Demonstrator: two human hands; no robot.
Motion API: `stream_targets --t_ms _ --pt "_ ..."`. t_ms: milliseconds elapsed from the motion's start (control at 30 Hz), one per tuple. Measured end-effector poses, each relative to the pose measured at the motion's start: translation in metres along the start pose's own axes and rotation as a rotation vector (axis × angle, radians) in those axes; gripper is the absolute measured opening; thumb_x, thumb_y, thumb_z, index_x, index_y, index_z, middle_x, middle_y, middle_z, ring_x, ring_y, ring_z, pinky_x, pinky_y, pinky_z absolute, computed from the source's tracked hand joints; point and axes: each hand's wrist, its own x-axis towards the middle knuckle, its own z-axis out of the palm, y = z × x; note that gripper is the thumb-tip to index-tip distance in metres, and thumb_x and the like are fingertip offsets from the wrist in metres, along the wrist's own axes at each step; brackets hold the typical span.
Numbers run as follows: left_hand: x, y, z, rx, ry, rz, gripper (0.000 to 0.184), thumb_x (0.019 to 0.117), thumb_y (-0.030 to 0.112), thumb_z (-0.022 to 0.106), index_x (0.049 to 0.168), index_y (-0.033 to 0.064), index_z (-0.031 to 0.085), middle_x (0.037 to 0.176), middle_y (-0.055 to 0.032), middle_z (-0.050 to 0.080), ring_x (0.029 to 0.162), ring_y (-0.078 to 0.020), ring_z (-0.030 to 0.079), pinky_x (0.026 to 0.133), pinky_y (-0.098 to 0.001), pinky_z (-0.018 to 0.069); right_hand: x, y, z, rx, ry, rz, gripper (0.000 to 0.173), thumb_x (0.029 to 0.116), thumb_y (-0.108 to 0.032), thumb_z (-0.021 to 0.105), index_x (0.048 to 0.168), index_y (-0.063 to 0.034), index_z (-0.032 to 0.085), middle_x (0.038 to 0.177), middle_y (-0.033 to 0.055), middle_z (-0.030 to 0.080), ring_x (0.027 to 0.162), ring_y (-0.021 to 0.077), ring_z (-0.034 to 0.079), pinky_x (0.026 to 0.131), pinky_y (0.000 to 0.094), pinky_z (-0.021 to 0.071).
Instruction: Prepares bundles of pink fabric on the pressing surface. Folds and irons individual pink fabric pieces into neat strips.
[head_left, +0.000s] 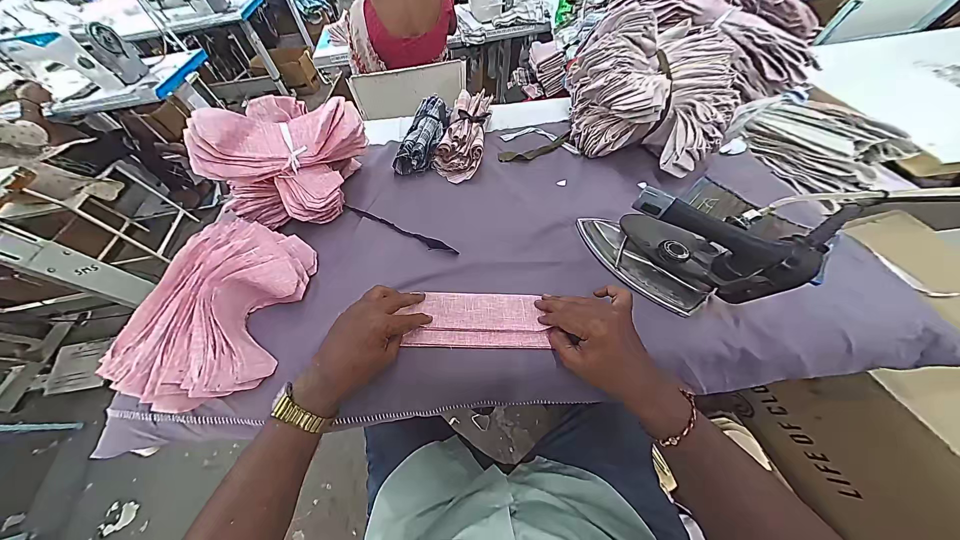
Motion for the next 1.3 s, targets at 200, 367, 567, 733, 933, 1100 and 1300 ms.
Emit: stream_targets --t_ms 200,367,567,733,933,1100,1300 --pt "0.013 0.02 -0.008 0.272 -0.188 0.076 0.061 0.0925 0.002 0.059 0.138 0.0424 0.062 0.14 -0.0115 0.058 0.116 -0.0398 0.06 0.073 -0.0509 0.0582 0.001 -0.008 -0.011 -0.097 -0.129 -0.025 0.027 0.1002 -0.023 0.052 0.103 -0.0202 0.078 0.126 -0.0072 0.074 0.127 0.0207 0.064 0.109 0.0741 0.0286" --pt "0.017 0.026 -0.007 0.313 -0.249 0.046 0.065 0.0932 0.002 0.059 0.142 0.0448 0.058 0.141 -0.0146 0.054 0.117 -0.0422 0.057 0.068 -0.0502 0.0574 -0.021 -0.004 -0.015 -0.101 -0.088 0.025 0.042 0.1015 -0.018 0.043 0.123 -0.0323 0.076 0.139 -0.0124 0.066 0.143 0.0305 0.05 0.111 0.0813 0.0179" --pt "0.024 0.035 -0.004 0.333 -0.301 0.015 0.079 0.0901 -0.002 0.062 0.148 0.05 0.048 0.137 -0.0234 0.052 0.117 -0.0468 0.055 0.072 -0.0525 0.0567 0.003 0.005 -0.017 -0.041 -0.042 0.032 0.032 0.0995 -0.015 0.046 0.098 -0.0183 0.078 0.114 -0.0047 0.077 0.125 0.0234 0.065 0.112 0.0739 0.0291" --pt "0.029 0.04 -0.008 0.324 -0.414 -0.076 0.089 0.0882 -0.009 0.06 0.15 0.0524 0.043 0.142 -0.0244 0.048 0.123 -0.0493 0.051 0.071 -0.0544 0.0576 0.068 0.068 -0.097 -0.294 0.187 0.079 0.036 0.101 -0.023 0.054 0.127 -0.0052 0.071 0.123 0.0173 0.072 0.112 0.0342 0.07 0.094 0.0566 0.0542" --pt "0.028 0.041 -0.007 0.312 -0.412 -0.088 0.088 0.0885 -0.009 0.059 0.15 0.0525 0.043 0.141 -0.0258 0.048 0.122 -0.0505 0.051 0.071 -0.0556 0.0575 0.068 0.078 -0.113 -0.304 0.025 0.148 0.044 0.0993 -0.049 0.059 0.133 -0.0234 0.071 0.086 0.0135 0.069 0.074 0.0323 0.065 0.063 0.0553 0.0506" --pt "0.031 0.04 -0.009 0.296 -0.443 -0.108 0.089 0.0879 -0.009 0.06 0.15 0.0528 0.042 0.142 -0.0261 0.046 0.123 -0.0512 0.05 0.071 -0.0568 0.0573 0.046 0.021 -0.106 0.124 0.118 -0.073 0.034 0.0978 -0.033 0.07 0.124 -0.0124 0.075 0.093 0.0097 0.073 0.08 0.0151 0.069 0.07 0.0355 0.0583" --pt "0.029 0.04 -0.006 0.305 -0.38 -0.126 0.088 0.0898 -0.008 0.057 0.151 0.0538 0.041 0.141 -0.022 0.049 0.122 -0.0482 0.051 0.068 -0.0537 0.0569 0.069 -0.021 -0.065 -0.164 -0.091 -0.181 0.04 0.1031 -0.05 0.054 0.132 -0.029 0.071 0.087 0.006 0.07 0.072 0.0212 0.066 0.059 0.0408 0.0516"
